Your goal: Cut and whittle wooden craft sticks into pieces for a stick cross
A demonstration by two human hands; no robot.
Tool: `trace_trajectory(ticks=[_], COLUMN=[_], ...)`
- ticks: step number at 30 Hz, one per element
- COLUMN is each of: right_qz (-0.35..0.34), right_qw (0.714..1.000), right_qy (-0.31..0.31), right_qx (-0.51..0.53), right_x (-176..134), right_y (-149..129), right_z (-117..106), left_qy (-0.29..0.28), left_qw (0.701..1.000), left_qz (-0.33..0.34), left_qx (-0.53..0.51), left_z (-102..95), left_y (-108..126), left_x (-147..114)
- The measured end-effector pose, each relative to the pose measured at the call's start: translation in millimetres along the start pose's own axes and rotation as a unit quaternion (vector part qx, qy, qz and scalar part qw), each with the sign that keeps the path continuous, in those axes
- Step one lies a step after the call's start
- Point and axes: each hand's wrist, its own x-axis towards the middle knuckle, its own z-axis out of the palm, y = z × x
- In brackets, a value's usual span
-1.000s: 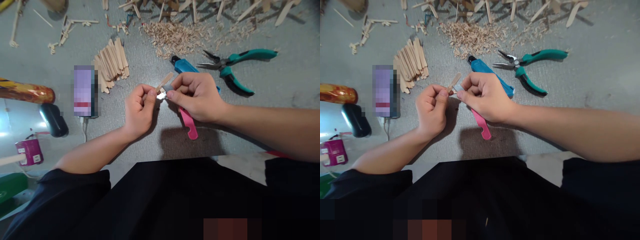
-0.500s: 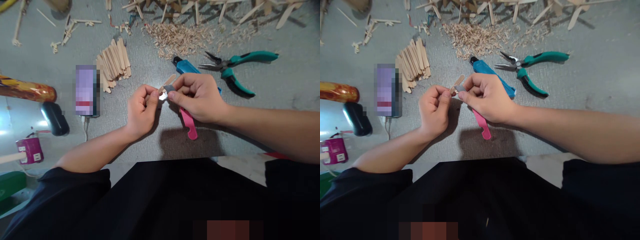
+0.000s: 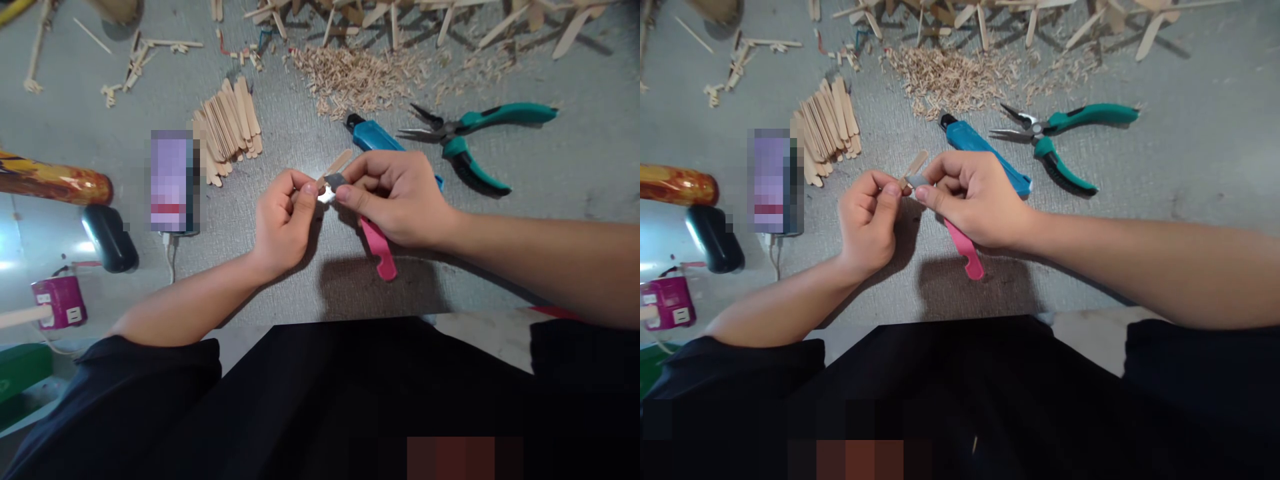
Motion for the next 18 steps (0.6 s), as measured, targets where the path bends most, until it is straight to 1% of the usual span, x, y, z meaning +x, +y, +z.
trace_trajectory(ticks=[3,7,9,13,18], right_qz=[0.012,0.028,0.032,0.039,0.060], right_qw=[1.000,0.998,0.998,0.998,0.996], right_qy=[0.019,0.036,0.037,0.036,0.041], right_qx=[-0.011,-0.031,-0.035,-0.034,-0.051], right_x=[0.1,0.8,1.1,1.8,3.2], right_y=[-1.2,-5.2,-6.7,-7.8,-11.1], right_z=[0.1,0.0,0.1,0.2,-0.8], left_qy=[0.012,0.021,0.026,0.022,0.015], left_qw=[1.000,0.998,0.997,0.994,0.994], left_qz=[0.007,-0.021,-0.020,-0.010,-0.031], left_qx=[0.008,0.050,0.068,0.102,0.100], left_z=[1.4,1.2,0.7,-0.5,-1.0], left_y=[-2.0,-0.4,1.5,2.1,1.5], left_x=[-1.7,-5.7,-7.3,-8.9,-9.6])
